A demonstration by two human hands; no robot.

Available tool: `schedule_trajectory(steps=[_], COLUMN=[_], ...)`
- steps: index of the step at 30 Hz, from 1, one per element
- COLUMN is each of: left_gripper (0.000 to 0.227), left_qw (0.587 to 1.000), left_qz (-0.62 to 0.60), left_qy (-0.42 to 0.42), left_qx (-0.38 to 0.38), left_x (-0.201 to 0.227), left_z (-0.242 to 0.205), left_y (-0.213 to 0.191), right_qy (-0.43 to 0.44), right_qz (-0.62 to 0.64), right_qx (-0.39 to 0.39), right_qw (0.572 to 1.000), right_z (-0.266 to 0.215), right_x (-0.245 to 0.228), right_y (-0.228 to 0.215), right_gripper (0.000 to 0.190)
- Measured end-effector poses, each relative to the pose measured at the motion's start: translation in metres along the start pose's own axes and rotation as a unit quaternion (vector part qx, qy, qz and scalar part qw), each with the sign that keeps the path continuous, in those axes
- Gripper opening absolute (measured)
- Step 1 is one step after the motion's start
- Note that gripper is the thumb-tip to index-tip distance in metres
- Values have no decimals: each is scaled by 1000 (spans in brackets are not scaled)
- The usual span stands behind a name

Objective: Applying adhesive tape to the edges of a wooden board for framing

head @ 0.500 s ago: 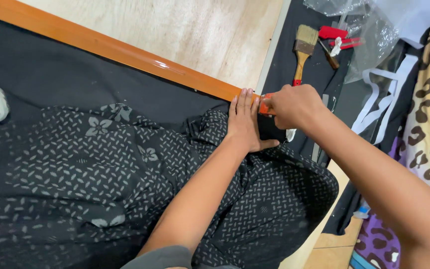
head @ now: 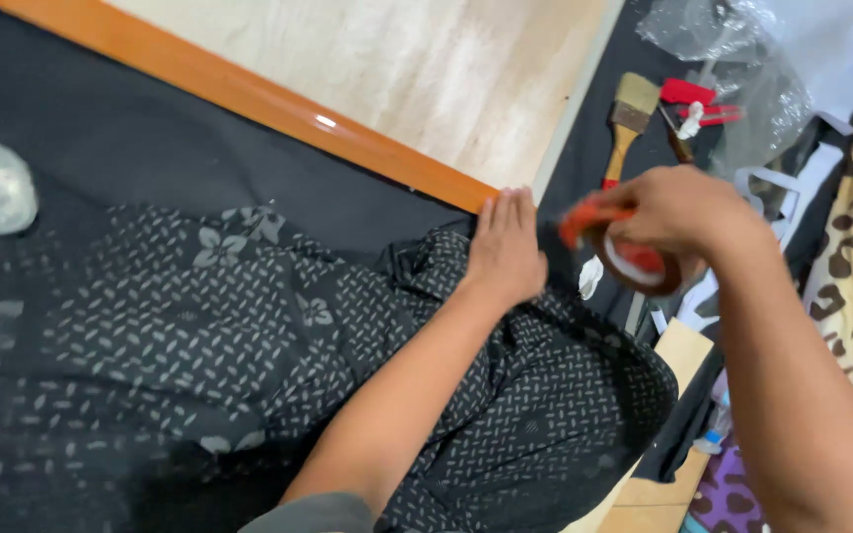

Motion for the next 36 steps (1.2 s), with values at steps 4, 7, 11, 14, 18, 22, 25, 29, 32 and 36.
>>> schedule_trajectory(steps=[4,7,11,14,18,22,25,29,32,36], left_gripper=[71,76,80,79,93,104,112,115,124,125], left_qw=[977,981,976,980,980,975,978,986,978,966], left_qz=[-60,-15,40,91,157,168,179,165,199,145], left_qy=[-41,-39,-33,-40,-47,-26,-13,1,32,23], left_qx=[201,190,210,174,115,142,110,25,-55,-210], left_x=[-11,-12,-19,-24,-29,-30,-34,-29,-18,-43], left_z=[9,16,23,27,32,31,32,34,29,24], left_y=[-48,-42,-36,-24,-6,-1,10,14,9,8], right_qy=[48,73,267,296,295,319,252,284,237,-77], right_qz=[399,677,855,813,738,464,568,486,426,598], right_qx=[328,376,228,238,249,406,436,469,584,384], right_qw=[855,629,380,441,554,720,651,681,649,700], right_z=[-28,-16,14,17,21,21,4,2,-23,-9], right_x=[40,40,35,54,72,94,86,81,52,-58], right_y=[-3,63,159,166,164,167,134,135,104,81], right_gripper=[66,70,41,42,39,61,46,45,33,51])
Point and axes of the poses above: each hand's wrist, its own z-axis towards the middle knuckle, its own y-axis out of the palm, x = y × z, the point moved 9 cm from there along z, towards the middle knuckle, and after that the axes turned 15 degrees about x, right-handed, at the moved point
